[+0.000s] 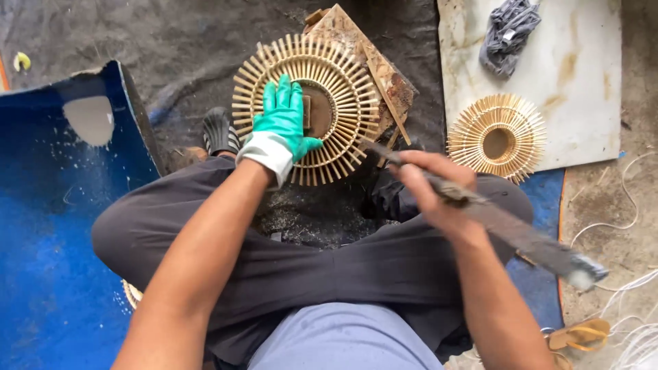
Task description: Using a metal scraper or file to smooth the edges and surface of a circular bamboo component.
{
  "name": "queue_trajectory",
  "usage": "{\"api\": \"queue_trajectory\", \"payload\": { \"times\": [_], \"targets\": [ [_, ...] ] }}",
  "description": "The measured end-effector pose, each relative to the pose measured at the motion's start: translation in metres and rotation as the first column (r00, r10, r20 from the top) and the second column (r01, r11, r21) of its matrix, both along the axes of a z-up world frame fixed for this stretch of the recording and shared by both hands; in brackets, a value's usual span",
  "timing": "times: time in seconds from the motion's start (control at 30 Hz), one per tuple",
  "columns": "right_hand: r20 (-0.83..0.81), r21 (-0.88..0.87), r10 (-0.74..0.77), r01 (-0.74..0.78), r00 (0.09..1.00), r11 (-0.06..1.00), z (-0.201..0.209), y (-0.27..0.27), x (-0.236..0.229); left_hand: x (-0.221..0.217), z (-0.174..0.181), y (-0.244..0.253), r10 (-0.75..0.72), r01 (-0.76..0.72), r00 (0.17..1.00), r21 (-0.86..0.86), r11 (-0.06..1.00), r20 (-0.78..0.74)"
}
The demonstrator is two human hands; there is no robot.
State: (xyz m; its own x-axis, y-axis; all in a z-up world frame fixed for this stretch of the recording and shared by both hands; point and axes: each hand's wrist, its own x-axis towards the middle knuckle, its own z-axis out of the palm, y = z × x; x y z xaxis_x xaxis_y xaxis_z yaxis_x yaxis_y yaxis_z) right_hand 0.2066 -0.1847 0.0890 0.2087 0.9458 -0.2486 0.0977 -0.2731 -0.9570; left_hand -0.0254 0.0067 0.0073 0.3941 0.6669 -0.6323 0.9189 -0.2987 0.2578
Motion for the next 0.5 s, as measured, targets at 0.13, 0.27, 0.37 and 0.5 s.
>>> {"api": "queue_trajectory", "payload": {
  "times": [0.13,0.27,0.37,0.5],
  "targets": [
    [0.093,0.023,-0.001,-0.001,0.996,1.0,-0.019,0.012,-0.032,-0.009,-0.007,0.008,-0.074,0.074,0.997,-0.019,0.997,0.028],
    [0.171,0.125,0.061,-0.083,0.983,0.989,-0.034,0.025,-0.025,-0.002,-0.015,0.029,-0.196,0.196,0.98,-0.007,0.98,0.009],
    [0.193,0.152,0.052,-0.082,0.98,0.985,-0.037,0.013,-0.031,-0.009,-0.037,0.008,-0.224,0.224,0.974,-0.028,0.974,-0.013],
    [0.26,0.116,-0.013,-0.018,0.966,0.993,-0.037,0.027,-0.025,0.002,-0.005,0.011,-0.187,0.186,0.98,0.013,0.982,0.068]
  ]
}}
